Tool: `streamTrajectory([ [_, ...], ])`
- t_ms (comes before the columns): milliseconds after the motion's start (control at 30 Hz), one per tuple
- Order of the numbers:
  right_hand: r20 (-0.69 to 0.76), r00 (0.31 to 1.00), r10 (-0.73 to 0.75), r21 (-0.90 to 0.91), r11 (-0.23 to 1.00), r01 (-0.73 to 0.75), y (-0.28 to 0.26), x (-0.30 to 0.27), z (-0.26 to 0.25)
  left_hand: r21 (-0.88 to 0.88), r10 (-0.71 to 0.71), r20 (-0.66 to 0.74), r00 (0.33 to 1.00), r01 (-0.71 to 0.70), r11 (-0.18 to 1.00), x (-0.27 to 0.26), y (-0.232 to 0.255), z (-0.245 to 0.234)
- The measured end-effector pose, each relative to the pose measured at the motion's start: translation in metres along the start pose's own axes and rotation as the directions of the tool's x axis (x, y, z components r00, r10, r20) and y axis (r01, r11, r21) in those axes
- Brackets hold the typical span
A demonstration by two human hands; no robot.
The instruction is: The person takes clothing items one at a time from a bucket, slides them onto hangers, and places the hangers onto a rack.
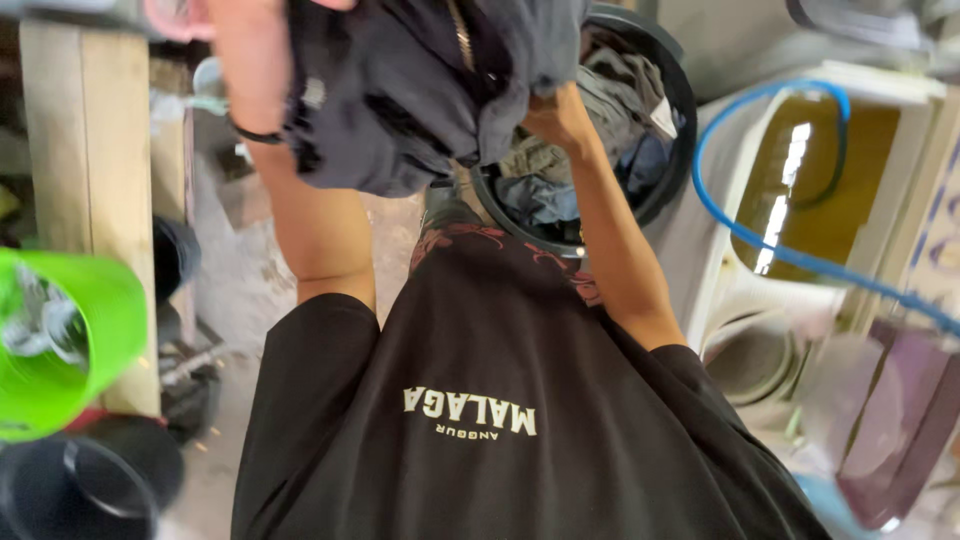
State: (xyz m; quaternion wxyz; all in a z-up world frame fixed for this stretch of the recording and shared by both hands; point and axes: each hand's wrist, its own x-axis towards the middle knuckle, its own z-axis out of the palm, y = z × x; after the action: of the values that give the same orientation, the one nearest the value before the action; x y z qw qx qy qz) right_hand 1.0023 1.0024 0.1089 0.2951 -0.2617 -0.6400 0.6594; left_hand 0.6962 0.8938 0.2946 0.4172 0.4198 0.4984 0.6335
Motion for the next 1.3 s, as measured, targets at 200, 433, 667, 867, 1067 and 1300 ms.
streamTrajectory([
  [200, 0.182, 0.975, 0.127, 0.132, 0.979, -0.152, 0.039, 0.011, 0.059, 0.005, 0.159, 0.065, 0.985, -0.159, 0.987, -0.052, -0.017, -0.019],
  [433, 0.418, 0.863, 0.283, 0.097, 0.931, -0.352, 0.072, 0.035, 0.127, -0.251, -0.057, -0.177, 0.983, 0.011, 0.968, -0.154, 0.007, -0.063],
  [667, 0.573, 0.738, 0.356, -0.006, 0.902, -0.431, 0.096, 0.056, 0.263, -0.312, -0.131, -0.449, 0.884, -0.018, 0.950, -0.257, -0.008, -0.162],
  [867, 0.688, 0.601, 0.407, -0.127, 0.883, -0.452, 0.123, 0.062, 0.410, -0.469, -0.304, -0.527, 0.793, 0.026, 0.883, -0.345, -0.027, -0.265],
  [1067, 0.788, 0.400, 0.468, -0.305, 0.861, -0.407, 0.149, 0.053, 0.529, -0.016, -0.089, -0.651, 0.754, 0.104, 0.994, -0.463, -0.005, -0.348],
  [1300, 0.880, 0.129, 0.457, -0.429, 0.881, -0.199, 0.169, 0.052, 0.652, 0.337, 0.051, -0.851, 0.522, 0.469, 0.817, -0.565, 0.055, -0.367],
])
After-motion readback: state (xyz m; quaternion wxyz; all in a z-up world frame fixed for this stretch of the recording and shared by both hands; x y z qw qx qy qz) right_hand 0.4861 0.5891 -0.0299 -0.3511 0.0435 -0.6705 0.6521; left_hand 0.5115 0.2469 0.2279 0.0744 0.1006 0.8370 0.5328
